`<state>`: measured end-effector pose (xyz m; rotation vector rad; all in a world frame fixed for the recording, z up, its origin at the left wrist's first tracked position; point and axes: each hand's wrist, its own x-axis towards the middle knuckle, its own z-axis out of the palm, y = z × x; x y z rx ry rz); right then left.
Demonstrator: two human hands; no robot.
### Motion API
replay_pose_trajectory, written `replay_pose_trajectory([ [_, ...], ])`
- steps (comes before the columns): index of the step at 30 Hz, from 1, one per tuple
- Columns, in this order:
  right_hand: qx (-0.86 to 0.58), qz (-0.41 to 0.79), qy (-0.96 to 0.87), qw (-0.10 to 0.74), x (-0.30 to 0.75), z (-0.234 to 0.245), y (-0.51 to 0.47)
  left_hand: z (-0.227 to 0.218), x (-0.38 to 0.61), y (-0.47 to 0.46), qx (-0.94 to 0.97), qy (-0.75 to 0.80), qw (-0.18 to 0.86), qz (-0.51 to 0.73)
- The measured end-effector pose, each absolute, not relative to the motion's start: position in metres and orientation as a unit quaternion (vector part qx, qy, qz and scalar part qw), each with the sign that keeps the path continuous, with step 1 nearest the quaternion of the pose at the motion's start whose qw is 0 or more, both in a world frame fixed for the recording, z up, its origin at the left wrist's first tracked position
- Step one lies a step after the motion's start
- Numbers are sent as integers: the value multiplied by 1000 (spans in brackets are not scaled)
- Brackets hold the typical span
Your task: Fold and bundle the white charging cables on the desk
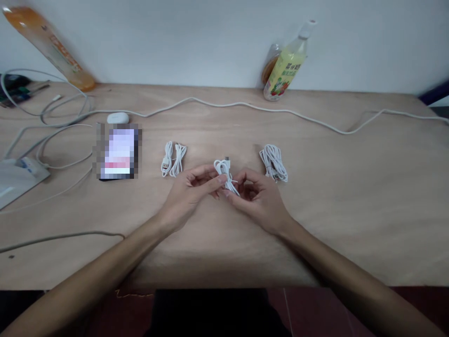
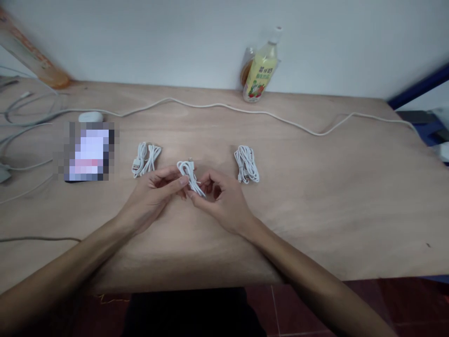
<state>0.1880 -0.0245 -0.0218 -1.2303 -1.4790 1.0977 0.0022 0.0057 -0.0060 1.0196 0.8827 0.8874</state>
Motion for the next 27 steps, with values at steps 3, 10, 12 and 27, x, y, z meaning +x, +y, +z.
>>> replay_pose_trajectory([
  [3,-498,435,-599,451,188,-21,-25,-5,2,6,476,405,668,403],
  [10,-433,554,-576,417,192,-19,-21,-9,-1,7,463,399,670,421],
  [12,-410,607,-550,402,193,-18,-21,-9,-2,7,446,392,681,428],
  [27,-421,668,-473,391,192,-22,-20,-8,-3,8,420,413,685,429],
])
